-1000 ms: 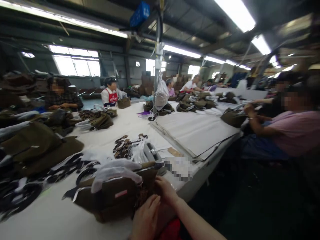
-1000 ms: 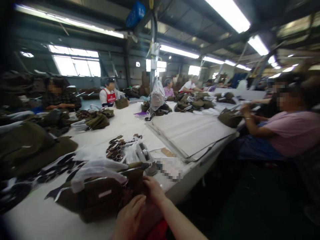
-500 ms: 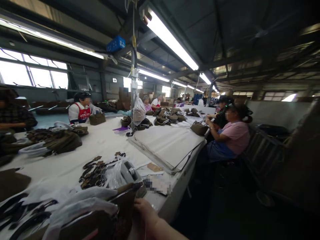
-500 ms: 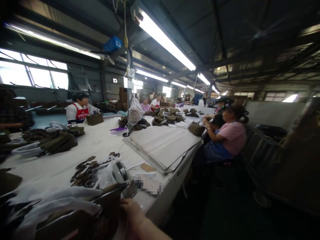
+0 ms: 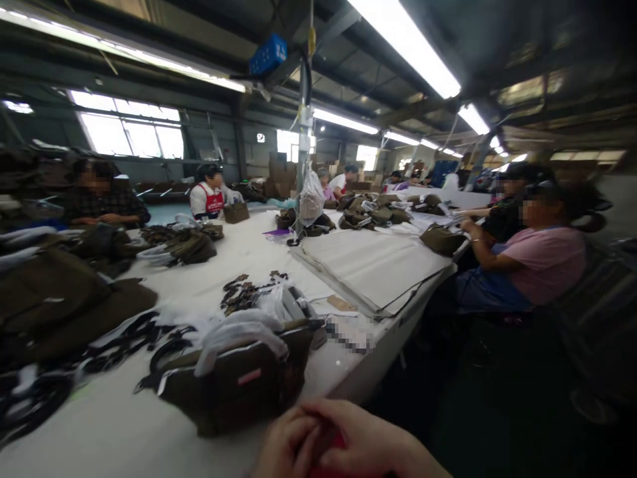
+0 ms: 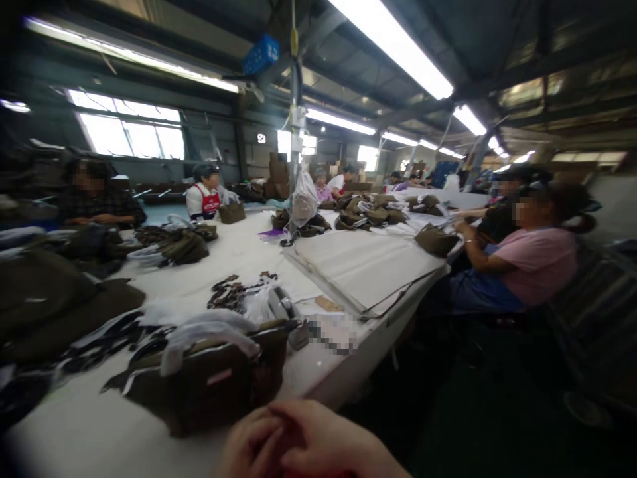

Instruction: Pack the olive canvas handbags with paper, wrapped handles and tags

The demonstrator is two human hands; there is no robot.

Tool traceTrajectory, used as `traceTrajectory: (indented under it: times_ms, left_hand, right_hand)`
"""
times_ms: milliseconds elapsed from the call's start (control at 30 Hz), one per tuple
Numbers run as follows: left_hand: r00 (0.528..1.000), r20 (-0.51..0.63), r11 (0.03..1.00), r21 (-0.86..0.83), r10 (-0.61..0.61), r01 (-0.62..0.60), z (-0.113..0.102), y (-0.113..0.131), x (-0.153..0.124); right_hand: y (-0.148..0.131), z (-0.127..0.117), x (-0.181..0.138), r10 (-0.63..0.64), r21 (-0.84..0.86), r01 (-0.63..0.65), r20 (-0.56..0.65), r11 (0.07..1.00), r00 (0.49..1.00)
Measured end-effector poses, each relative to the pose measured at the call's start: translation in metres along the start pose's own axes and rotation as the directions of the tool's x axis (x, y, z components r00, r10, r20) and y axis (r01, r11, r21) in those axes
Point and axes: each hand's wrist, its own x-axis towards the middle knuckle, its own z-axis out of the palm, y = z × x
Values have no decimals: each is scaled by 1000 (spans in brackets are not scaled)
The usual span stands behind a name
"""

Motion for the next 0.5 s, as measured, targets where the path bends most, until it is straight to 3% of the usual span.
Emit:
traceTrajectory:
  times_ms: [133, 233, 367, 500]
  left_hand:
    - [996, -22, 995, 51, -81, 82, -14, 7, -10]
    - [994, -82, 995, 59, -71, 76, -25, 3, -20]
    - [960, -235, 989, -25, -150, 148, -39, -5, -26]
    - [936, -285, 979, -76, -205, 191, -52, -5, -14]
  right_hand:
    - [1, 28, 15, 81, 105, -80, -1, 991, 997]
    - [1, 42, 33, 106, 103, -105, -8, 989, 994]
    - [-11, 52, 48, 85, 116, -80, -43, 990, 995]
    - [-23, 56, 47, 85, 112, -69, -144, 991, 986]
